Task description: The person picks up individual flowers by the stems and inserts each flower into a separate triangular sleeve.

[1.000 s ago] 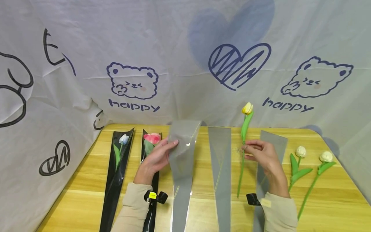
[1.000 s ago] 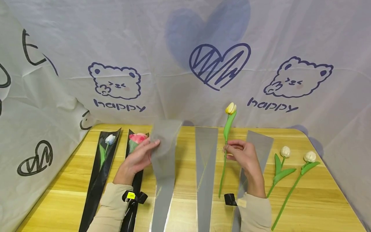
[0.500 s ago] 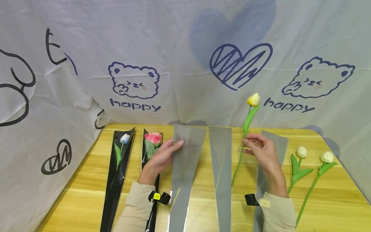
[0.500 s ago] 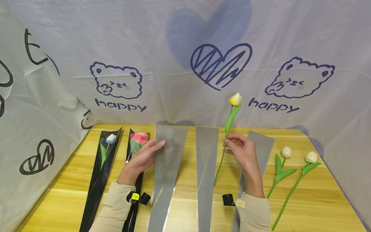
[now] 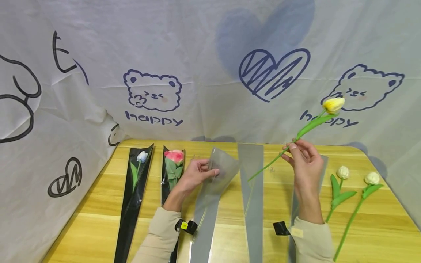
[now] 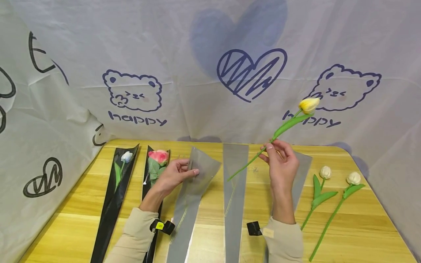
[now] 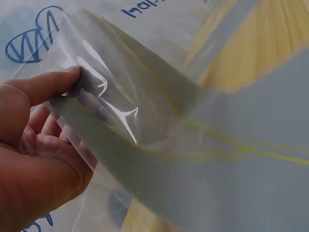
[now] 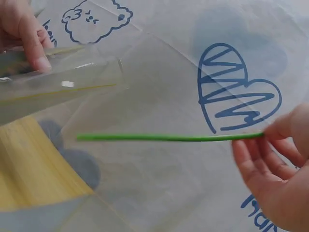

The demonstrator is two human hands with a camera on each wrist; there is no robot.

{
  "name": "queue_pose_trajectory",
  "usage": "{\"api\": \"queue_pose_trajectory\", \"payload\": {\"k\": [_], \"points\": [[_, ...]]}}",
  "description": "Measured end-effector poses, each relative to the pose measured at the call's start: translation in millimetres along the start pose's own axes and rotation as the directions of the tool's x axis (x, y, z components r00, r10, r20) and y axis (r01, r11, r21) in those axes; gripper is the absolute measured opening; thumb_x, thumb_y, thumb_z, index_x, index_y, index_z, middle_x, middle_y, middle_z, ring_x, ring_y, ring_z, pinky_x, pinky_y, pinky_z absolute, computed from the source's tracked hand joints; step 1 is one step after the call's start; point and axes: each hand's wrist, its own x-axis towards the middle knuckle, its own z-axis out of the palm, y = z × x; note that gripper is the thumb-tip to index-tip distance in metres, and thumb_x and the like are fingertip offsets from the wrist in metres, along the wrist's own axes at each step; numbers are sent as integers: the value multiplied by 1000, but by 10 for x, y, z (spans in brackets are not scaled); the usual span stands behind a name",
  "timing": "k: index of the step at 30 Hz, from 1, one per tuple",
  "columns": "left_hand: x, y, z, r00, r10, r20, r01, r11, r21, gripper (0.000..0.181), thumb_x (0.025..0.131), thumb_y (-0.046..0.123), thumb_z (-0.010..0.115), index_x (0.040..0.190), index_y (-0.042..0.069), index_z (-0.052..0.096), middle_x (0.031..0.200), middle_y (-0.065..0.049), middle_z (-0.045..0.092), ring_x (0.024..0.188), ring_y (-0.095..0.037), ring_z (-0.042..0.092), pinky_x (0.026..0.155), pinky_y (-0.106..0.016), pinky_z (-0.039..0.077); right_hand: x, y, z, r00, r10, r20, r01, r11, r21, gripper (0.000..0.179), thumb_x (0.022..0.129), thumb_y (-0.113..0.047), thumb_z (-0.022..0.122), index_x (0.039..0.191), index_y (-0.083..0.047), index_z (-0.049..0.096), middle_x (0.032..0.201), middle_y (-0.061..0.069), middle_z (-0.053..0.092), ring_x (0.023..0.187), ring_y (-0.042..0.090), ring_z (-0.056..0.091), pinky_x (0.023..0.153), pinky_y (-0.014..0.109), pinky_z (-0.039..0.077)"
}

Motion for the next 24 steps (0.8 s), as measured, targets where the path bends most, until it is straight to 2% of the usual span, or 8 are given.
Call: {"api": "queue_pose_trajectory", "payload": {"k": [3, 6, 10, 13, 16, 20, 24], "points": [[-5, 7, 42, 1000, 8, -15, -7, 997, 72, 34, 90, -6, 75, 120, -15, 65, 103, -25, 74, 84, -13, 71, 73, -27, 58, -3, -46, 34, 995, -61, -82, 69, 993, 98, 18, 95, 1, 70, 110, 10, 65, 95, 19, 67, 86, 26, 69, 72, 32, 61], [-8, 16, 75, 1000, 22, -11, -21, 993, 115, 36, 88, -5, 78, 120, -14, 66, 105, -26, 74, 87, -18, 72, 76, -29, 59, -1, -116, 72, 982, -116, -147, 147, 963, 225, 24, 92, 4, 73, 109, 16, 63, 91, 21, 67, 82, 29, 69, 68, 32, 61], [-15, 40, 107, 1000, 19, -11, -18, 992, 127, 37, 87, -4, 78, 121, -13, 66, 107, -26, 73, 90, -23, 73, 78, -33, 60, -7, -187, 121, 976, -163, -147, 202, 930, 306, 30, 89, 8, 74, 110, 22, 58, 89, 23, 66, 80, 31, 68, 65, 33, 61], [-18, 59, 127, 1000, 26, -17, -24, 991, 134, 35, 87, -3, 79, 119, -12, 68, 105, -25, 74, 88, -22, 73, 78, -35, 60, -29, -173, 164, 978, -186, -96, 206, 935, 290, 32, 90, 8, 73, 111, 25, 55, 90, 23, 66, 81, 31, 69, 67, 34, 61], [-26, 75, 147, 999, 49, -16, -46, 989, 141, 32, 87, -2, 80, 115, -11, 69, 101, -22, 75, 84, -19, 72, 75, -35, 60, -73, -116, 225, 982, -185, -26, 186, 957, 221, 29, 92, 6, 72, 110, 23, 58, 93, 21, 67, 84, 30, 70, 70, 36, 61], [-45, 117, 174, 997, 73, -7, -71, 985, 155, 30, 88, 0, 80, 114, -9, 70, 99, -20, 75, 83, -18, 72, 73, -34, 60, -147, -40, 337, 988, -137, 66, 128, 983, 129, 20, 92, 6, 72, 106, 17, 63, 96, 18, 66, 84, 27, 72, 73, 38, 61], [-48, 169, 196, 997, 83, -2, -81, 984, 156, 31, 89, 0, 78, 117, -10, 69, 99, -20, 75, 85, -19, 73, 75, -33, 60, -206, 21, 432, 984, -90, 152, 81, 995, 63, 16, 90, 12, 70, 102, 18, 61, 93, 16, 69, 80, 26, 75, 74, 38, 61]]}}
